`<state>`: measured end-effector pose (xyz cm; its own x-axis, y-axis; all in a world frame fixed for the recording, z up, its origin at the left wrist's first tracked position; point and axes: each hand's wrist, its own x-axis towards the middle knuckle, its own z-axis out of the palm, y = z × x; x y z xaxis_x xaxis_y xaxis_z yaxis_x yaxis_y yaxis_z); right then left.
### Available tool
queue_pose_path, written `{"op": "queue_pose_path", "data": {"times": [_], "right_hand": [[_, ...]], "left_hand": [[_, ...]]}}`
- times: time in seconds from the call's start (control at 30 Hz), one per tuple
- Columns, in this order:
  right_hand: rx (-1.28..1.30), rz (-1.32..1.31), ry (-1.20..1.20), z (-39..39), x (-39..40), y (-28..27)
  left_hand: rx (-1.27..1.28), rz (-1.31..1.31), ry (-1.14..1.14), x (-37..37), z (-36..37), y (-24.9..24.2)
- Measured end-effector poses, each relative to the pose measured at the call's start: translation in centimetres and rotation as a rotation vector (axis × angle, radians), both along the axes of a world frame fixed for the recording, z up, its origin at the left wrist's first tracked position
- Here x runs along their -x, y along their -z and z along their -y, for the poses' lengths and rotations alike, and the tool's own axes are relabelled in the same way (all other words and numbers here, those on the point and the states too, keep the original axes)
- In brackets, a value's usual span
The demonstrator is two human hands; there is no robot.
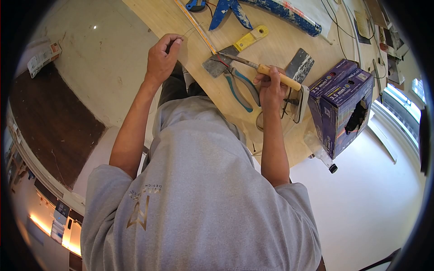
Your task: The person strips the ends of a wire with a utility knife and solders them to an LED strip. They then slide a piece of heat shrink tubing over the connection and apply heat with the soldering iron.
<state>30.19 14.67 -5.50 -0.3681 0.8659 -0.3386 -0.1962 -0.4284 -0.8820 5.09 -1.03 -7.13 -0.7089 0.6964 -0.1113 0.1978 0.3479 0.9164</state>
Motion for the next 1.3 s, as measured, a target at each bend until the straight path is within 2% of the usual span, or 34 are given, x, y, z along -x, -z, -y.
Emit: {"op": "queue_pose_path", "data": {"times": [1.3], "right_hand": [[-0.007,0.018,0.003,-0.02,0.00,0.07]], "left_hand": [[-0.001,-0.002,0.006,0.06,0.02,-0.06]]}}
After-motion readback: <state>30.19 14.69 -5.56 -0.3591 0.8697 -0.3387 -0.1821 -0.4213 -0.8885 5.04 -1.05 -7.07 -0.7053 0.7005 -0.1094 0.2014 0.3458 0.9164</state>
